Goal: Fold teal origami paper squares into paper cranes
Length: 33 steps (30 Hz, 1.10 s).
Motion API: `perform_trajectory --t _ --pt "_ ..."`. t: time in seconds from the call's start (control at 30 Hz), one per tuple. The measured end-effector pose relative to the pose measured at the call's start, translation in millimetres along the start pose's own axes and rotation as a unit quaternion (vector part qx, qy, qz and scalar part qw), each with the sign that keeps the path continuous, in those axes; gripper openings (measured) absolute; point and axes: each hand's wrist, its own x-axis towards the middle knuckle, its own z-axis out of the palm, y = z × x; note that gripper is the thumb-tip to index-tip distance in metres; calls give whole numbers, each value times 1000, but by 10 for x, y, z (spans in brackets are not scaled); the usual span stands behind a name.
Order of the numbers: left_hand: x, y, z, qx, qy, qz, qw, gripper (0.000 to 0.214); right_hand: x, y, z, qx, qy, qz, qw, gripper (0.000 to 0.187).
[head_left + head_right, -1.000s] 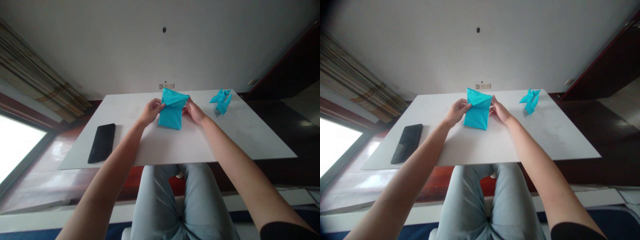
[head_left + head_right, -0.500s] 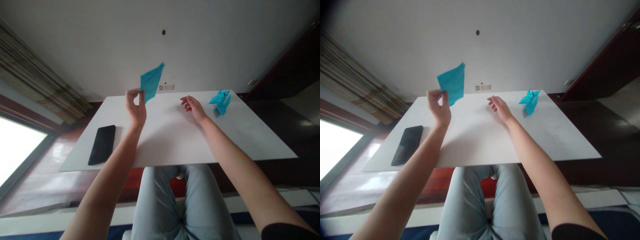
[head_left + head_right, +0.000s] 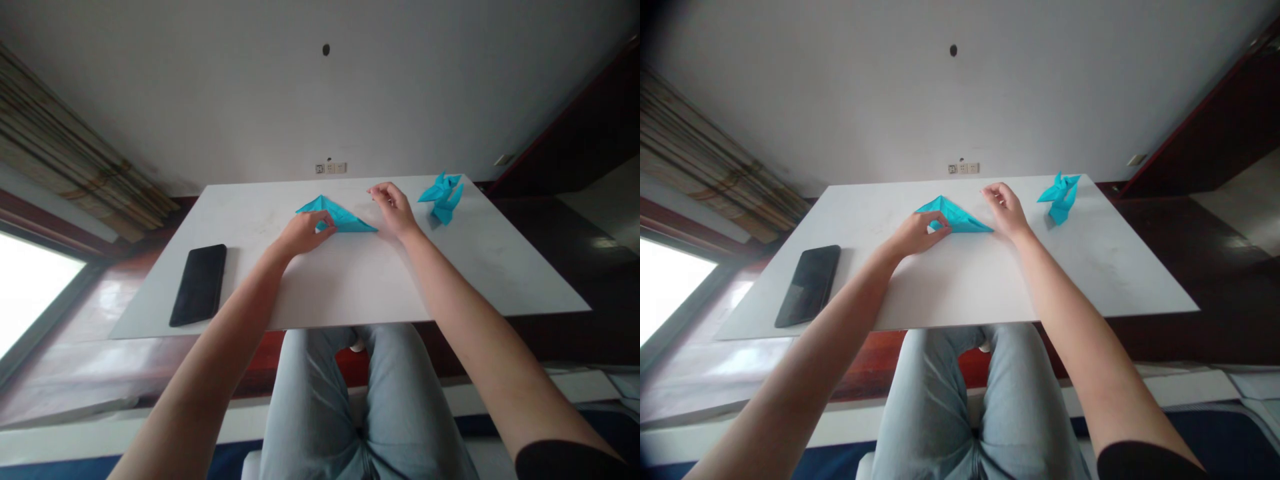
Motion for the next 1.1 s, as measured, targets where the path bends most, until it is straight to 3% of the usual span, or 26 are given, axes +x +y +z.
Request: perform_trajectory --t 0.17,0.27,0.37,0.5,0.7,0.93,1.1 --pt "33 -23 53 -29 46 -16 998 10 -101 -129 19 -32 -38 -20 999 67" --pt "37 -41 112 -52 49 -36 997 29 -123 -136 28 -96 -87 -66 989 56" --pt "34 -39 140 -40 61 -43 996 39 -136 -130 43 -180 -150 -118 965 45" --pt "10 25 132 35 38 -75 996 26 -185 -125 91 -267 -223 -159 924 43" --pt "-26 116 121 83 29 -142 986 41 -295 -78 200 -344 -318 -101 878 58" --pt "-38 54 112 102 66 -210 970 75 -261 94 139 -391 -275 -7 878 87" --pt "-81 -16 68 124 87 -278 949 104 -229 251 90 -404 -200 18 892 84"
